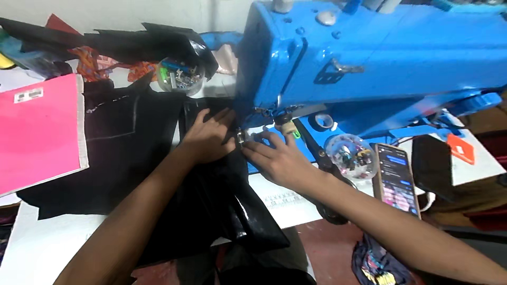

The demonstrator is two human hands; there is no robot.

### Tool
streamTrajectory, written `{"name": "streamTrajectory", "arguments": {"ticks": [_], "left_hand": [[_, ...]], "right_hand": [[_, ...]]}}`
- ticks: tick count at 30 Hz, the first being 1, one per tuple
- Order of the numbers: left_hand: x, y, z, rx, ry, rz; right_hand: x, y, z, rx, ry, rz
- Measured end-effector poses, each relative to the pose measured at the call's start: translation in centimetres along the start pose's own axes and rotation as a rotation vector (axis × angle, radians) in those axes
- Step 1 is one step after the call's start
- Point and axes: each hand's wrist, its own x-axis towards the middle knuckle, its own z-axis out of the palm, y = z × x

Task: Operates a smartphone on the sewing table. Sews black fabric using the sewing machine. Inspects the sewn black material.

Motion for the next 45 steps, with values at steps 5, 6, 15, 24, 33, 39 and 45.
{"name": "streamTrajectory", "arguments": {"ticks": [5,6,15,24,33,39,45], "left_hand": [[-1.1,1.8,0.3,-0.037,0.160,-0.013],[-1.4,2.4,0.3,-0.078,0.112,-0.063],[-2.2,3.0,0.8,-0.036,0.041,-0.107],[-2.0,2.1,1.2,0.005,0.069,-0.059],[-1.4,1.3,1.0,0.006,0.056,-0.047],[-0.9,1.0,0.5,0.004,0.000,-0.054],[-0.4,0.6,0.4,0.003,-0.006,-0.052]], "right_hand": [[-1.1,-0.6,-0.4,0.035,0.034,-0.069],[-1.5,-0.8,-0.5,0.041,0.035,-0.076],[-1.9,-1.1,-0.3,0.049,0.053,-0.074],[-1.8,-1.0,-0.3,0.053,0.048,-0.056],[-1.4,-0.9,-0.4,0.041,0.026,-0.037],[-1.1,-0.9,-0.2,0.026,0.017,-0.011],[-0.7,-0.8,0.2,0.012,0.030,0.003]]}}
